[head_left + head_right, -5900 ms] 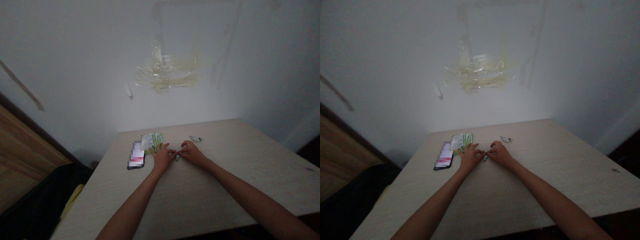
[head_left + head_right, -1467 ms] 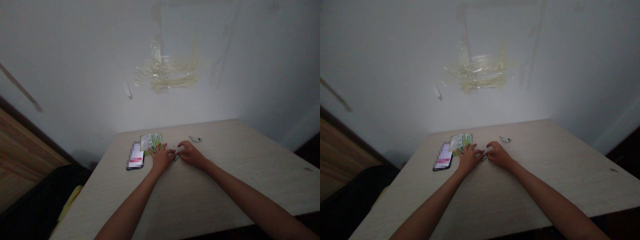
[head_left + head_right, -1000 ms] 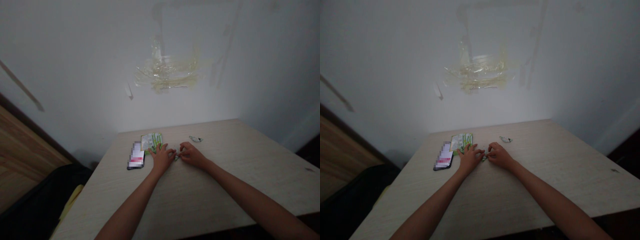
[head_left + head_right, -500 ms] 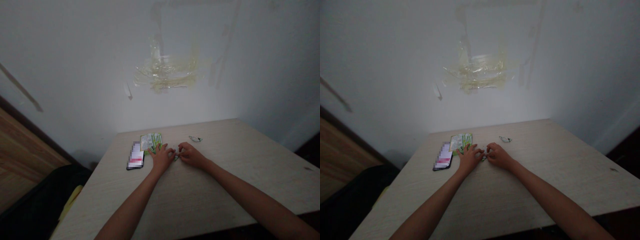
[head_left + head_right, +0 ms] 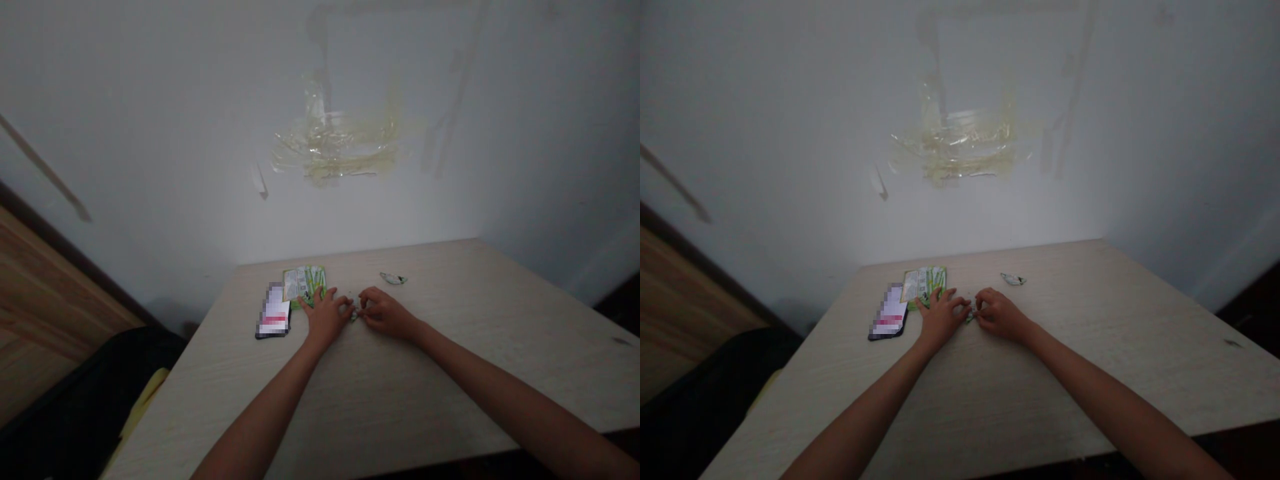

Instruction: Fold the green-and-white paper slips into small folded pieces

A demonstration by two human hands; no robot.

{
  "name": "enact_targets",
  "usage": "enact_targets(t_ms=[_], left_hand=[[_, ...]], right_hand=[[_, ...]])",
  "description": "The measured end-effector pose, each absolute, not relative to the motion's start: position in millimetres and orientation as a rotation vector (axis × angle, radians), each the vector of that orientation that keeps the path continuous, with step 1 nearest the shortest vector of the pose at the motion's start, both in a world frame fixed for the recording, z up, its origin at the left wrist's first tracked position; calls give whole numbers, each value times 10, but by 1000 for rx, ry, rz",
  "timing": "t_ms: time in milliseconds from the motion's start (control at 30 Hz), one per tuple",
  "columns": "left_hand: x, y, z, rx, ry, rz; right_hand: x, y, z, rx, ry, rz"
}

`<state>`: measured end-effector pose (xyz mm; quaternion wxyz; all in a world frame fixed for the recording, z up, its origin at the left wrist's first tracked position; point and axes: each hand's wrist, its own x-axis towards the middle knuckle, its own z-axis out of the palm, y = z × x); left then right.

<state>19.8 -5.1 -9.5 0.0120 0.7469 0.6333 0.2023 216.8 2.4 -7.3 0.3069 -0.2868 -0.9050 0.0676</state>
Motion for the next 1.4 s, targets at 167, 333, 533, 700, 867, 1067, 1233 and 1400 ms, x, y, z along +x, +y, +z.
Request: enact_targets(t_ms=[167,333,533,700,867,1067,1233,1400], left_hand=[[193,-47,-110,2353,1958,648],[181,-29,-145,2393,1945,670],[175,-25,-154,2432,1942,709],[176,-25,-139,2439,1941,701],[200,18,-143,2404,1984,687],[223,35,-134,2376,1993,644],[230,17,-104,2363,2007,629],[233,18,-81,2338,2020,591]], right_hand=[[2163,3,-82,-717,-2387,137],[2171,19,-113,-773,-2301,143],[2160,63,-162,-829,-2284,122],[2159,98,-178,-893,-2278,77],[2181,136,-189,-926,-2257,63],[2161,120,-158,-821,-2278,152],[2154,109,-139,-751,-2317,167],[2180,99,-147,-741,-2349,165]])
